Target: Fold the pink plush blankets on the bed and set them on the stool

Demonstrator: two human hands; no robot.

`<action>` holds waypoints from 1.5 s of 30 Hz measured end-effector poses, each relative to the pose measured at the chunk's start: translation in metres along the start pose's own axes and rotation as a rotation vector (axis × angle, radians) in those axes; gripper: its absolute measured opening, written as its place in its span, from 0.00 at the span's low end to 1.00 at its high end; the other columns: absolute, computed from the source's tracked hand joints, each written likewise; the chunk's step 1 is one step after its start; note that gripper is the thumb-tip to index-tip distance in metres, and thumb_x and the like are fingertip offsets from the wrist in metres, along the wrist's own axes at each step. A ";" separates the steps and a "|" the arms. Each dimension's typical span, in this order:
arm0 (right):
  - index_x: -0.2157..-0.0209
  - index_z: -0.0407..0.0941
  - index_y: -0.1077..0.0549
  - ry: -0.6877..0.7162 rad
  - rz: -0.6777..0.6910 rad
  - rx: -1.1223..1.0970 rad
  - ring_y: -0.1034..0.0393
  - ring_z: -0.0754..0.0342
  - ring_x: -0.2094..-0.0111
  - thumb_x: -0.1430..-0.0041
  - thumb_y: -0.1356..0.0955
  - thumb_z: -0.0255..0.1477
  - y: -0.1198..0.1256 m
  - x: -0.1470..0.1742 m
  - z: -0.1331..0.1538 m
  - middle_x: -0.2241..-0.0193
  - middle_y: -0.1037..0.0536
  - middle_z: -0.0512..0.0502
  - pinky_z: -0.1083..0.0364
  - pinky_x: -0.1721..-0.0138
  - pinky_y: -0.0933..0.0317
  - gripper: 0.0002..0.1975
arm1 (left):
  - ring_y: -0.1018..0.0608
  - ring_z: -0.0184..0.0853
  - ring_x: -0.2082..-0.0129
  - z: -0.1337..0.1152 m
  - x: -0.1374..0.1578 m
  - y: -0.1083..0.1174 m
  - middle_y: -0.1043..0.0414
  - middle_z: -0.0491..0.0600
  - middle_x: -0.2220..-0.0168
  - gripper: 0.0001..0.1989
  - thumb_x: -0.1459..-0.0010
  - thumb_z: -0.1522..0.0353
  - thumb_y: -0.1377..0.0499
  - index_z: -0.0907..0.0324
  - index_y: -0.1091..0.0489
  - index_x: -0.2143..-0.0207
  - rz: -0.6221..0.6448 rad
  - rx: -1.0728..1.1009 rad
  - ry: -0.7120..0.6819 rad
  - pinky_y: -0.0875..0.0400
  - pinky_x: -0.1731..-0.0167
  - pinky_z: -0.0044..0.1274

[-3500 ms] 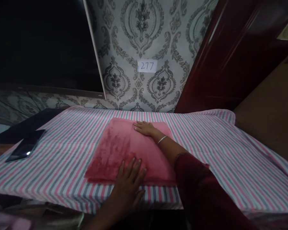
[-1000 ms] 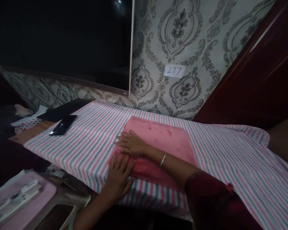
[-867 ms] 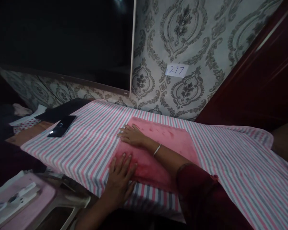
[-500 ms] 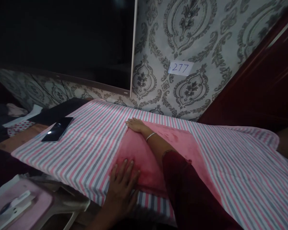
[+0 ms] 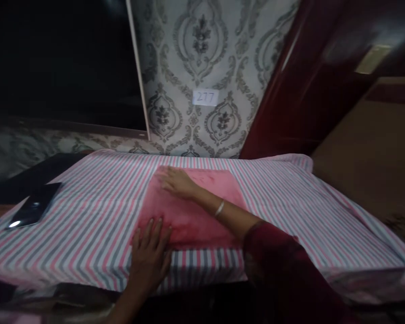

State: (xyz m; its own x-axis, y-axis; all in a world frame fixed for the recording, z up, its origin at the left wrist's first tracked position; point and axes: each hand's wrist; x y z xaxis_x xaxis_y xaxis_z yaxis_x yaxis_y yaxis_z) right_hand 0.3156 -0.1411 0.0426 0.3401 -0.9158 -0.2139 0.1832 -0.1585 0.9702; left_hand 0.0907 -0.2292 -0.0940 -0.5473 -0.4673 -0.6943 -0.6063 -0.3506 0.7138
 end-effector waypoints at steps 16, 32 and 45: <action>0.30 0.52 0.41 -0.207 -0.093 0.069 0.54 0.39 0.28 0.28 0.39 0.45 -0.018 0.237 -0.012 0.31 0.37 0.41 0.31 0.31 0.61 0.29 | 0.25 0.36 0.41 -0.065 -0.188 0.025 0.27 0.52 0.39 0.23 0.27 0.62 0.57 0.54 0.32 0.39 0.690 0.558 -0.506 0.31 0.41 0.31; 0.30 0.58 0.41 -0.286 -0.096 -0.100 0.56 0.41 0.27 0.30 0.39 0.48 -0.039 0.239 -0.010 0.29 0.42 0.48 0.32 0.30 0.61 0.30 | 0.50 0.45 0.26 -0.075 -0.281 -0.151 0.47 0.52 0.27 0.30 0.30 0.51 0.52 0.48 0.43 0.30 0.858 0.469 -0.838 0.67 0.30 0.47; 0.29 0.62 0.47 -0.286 -0.097 -0.063 0.61 0.44 0.26 0.31 0.38 0.49 -0.042 0.244 -0.011 0.27 0.48 0.55 0.33 0.29 0.59 0.33 | 0.52 0.43 0.26 -0.052 -0.339 -0.240 0.55 0.53 0.25 0.31 0.28 0.52 0.63 0.51 0.48 0.28 0.968 0.401 -0.465 0.60 0.31 0.45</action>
State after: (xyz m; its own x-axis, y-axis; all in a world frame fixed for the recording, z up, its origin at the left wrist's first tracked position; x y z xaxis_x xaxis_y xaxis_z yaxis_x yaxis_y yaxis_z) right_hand 0.4015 -0.3539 -0.0514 0.0468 -0.9657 -0.2553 0.2624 -0.2347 0.9360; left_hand 0.4521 -0.0289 -0.0254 -0.9943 -0.0253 0.1040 0.0908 0.3155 0.9446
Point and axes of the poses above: each hand's wrist, its own x-axis away from the middle knuckle, its own y-axis out of the back of the hand, z = x × y
